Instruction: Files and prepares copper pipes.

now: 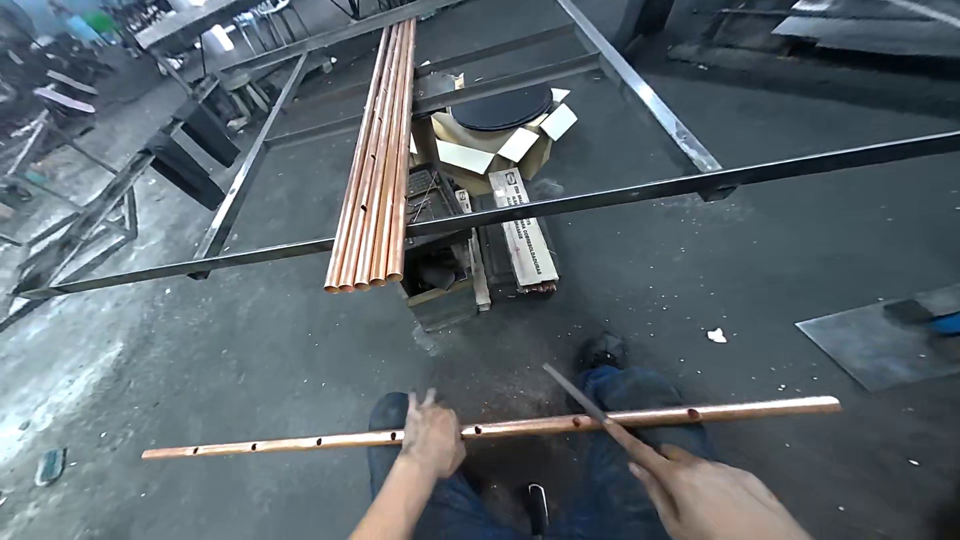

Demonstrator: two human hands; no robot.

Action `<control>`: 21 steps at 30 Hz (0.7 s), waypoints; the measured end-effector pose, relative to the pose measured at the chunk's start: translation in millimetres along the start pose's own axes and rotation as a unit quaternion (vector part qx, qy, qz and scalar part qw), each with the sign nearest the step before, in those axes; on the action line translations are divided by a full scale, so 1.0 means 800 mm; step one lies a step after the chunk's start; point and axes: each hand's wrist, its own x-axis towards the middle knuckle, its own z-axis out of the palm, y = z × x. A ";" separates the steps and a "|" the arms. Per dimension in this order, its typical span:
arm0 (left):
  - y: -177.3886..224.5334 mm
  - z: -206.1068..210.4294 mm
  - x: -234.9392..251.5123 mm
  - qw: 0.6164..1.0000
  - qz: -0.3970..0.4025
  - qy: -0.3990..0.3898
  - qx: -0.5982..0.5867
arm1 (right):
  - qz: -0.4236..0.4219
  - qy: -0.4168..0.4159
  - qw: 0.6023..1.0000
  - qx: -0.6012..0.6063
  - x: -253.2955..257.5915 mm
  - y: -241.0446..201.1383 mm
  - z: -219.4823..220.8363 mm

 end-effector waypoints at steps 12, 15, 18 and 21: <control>0.075 -0.024 0.022 0.992 0.047 -0.043 -0.112 | 0.002 -0.046 0.998 0.032 0.005 -0.028 0.021; 0.087 -0.038 0.033 0.987 0.009 -0.122 -0.104 | 0.009 -0.047 0.998 0.028 0.009 -0.025 0.020; 0.075 -0.043 0.047 0.976 0.029 -0.172 -0.131 | -0.009 -0.051 0.998 0.032 0.000 -0.022 0.011; 0.068 -0.045 0.061 0.965 0.049 -0.203 -0.156 | -0.044 -0.072 0.996 0.027 -0.025 -0.019 -0.001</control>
